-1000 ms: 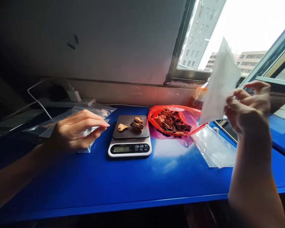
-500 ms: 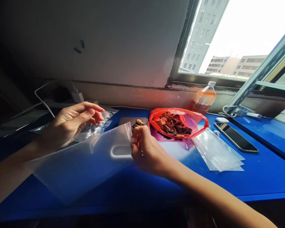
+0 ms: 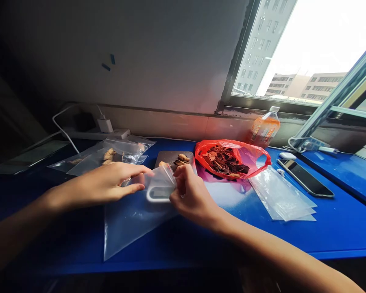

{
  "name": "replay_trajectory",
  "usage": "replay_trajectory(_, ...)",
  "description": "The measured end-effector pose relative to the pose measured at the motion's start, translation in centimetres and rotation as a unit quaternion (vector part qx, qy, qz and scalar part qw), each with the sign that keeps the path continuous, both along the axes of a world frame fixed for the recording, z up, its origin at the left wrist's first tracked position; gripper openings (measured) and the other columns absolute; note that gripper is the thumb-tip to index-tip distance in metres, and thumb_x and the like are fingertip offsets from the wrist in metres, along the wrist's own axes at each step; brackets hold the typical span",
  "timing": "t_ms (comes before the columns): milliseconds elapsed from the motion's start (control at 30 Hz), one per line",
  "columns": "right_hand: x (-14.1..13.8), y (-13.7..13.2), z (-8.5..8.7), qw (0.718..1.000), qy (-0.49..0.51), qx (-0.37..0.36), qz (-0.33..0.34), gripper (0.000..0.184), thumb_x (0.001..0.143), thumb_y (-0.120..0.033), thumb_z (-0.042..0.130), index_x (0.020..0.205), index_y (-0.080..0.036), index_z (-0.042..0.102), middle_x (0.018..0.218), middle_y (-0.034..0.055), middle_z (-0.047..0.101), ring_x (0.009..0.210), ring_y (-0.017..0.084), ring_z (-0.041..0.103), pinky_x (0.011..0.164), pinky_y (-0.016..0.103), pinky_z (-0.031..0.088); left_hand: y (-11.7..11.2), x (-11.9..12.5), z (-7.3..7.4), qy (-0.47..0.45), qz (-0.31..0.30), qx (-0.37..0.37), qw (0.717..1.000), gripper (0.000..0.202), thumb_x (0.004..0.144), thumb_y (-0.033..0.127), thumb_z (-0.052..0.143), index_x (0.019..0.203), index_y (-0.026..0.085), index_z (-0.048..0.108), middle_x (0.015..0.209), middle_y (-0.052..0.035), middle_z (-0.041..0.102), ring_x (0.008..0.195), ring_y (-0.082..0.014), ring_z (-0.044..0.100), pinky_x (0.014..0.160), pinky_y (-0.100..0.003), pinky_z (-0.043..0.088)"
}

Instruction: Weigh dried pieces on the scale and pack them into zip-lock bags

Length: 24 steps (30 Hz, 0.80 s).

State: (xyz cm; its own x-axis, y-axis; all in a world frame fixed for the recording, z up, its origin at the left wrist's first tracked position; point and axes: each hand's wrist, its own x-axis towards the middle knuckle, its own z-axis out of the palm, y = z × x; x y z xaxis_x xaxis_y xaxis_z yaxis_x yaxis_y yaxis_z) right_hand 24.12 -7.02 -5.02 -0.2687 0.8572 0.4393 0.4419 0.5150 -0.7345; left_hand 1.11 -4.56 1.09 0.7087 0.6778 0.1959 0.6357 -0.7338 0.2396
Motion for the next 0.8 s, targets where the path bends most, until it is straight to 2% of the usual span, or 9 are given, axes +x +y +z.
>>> replay_trajectory(100,-0.1,0.0,0.2,0.999,-0.033,0.026,-0.009,0.03,0.065,-0.007,0.048,0.091,-0.021,0.042,0.064,-0.0062,0.044,0.054,0.008,0.042,0.051,0.021,0.036,-0.5,1.1,-1.1,-0.018,0.032,0.167,0.985,0.041,0.084,0.026,0.061,0.124,0.021,0.054,0.105,-0.0057,0.067,0.094,-0.0218,0.063,0.078,-0.032,0.05)
replay_trajectory(167,-0.3,-0.2,0.1,0.998,-0.051,0.038,-0.017,0.028,0.067,-0.007,0.047,0.09,-0.022,0.041,0.064,-0.0057,0.046,0.053,0.008,0.042,0.051,0.021,0.036,-0.9,2.0,-1.8,-0.033,0.033,0.258,0.965,0.041,0.083,0.024,0.062,0.123,0.018,0.055,0.111,-0.0101,0.064,0.101,-0.0258,0.059,0.086,-0.039,0.048)
replay_trajectory(233,-0.7,-0.4,-0.2,0.997,-0.055,0.051,-0.02,0.026,0.07,-0.008,0.047,0.09,-0.022,0.037,0.067,-0.0051,0.046,0.053,0.008,0.042,0.05,0.02,0.035,-1.5,3.0,-2.4,-0.039,0.022,0.321,0.946,0.034,0.084,0.02,0.059,0.118,0.017,0.059,0.105,-0.0104,0.065,0.093,-0.0257,0.058,0.082,-0.04,0.047)
replay_trajectory(300,-1.0,-0.7,-0.7,0.996,-0.046,0.07,-0.022,0.025,0.073,-0.009,0.046,0.09,-0.023,0.034,0.069,-0.0046,0.045,0.054,0.008,0.042,0.05,0.02,0.035,-2.0,3.9,-3.0,-0.036,-0.004,0.356,0.934,0.024,0.086,0.017,0.055,0.108,0.016,0.062,0.093,-0.0087,0.067,0.082,-0.0236,0.058,0.072,-0.037,0.047)
replay_trajectory(433,-1.3,-1.2,-1.4,0.993,-0.029,0.105,-0.037,0.027,0.076,-0.009,0.044,0.094,-0.023,0.029,0.069,-0.0049,0.044,0.055,0.008,0.043,0.051,0.02,0.034,-2.3,4.7,-3.8,-0.044,-0.044,0.345,0.937,0.016,0.089,0.015,0.047,0.091,0.014,0.064,0.076,-0.0057,0.064,0.07,-0.0195,0.057,0.063,-0.032,0.044)
replay_trajectory(600,-1.3,-1.5,-1.2,0.993,-0.038,0.107,-0.017,0.027,0.078,-0.01,0.044,0.094,-0.023,0.028,0.068,-0.0052,0.044,0.054,0.008,0.043,0.051,0.02,0.034,-1.9,4.5,-3.7,-0.064,-0.055,0.309,0.947,0.018,0.092,0.017,0.046,0.084,0.015,0.062,0.078,-0.0045,0.065,0.071,-0.0165,0.061,0.063,-0.028,0.047)
replay_trajectory(800,-1.2,-1.8,-0.8,0.993,-0.08,0.087,-0.024,0.021,0.079,-0.011,0.043,0.091,-0.023,0.03,0.066,-0.0046,0.046,0.052,0.009,0.042,0.048,0.021,0.03,-1.8,4.3,-3.7,-0.067,-0.057,0.289,0.953,0.017,0.091,0.015,0.046,0.084,0.015,0.062,0.075,-0.0037,0.064,0.072,-0.0155,0.063,0.063,-0.025,0.049)
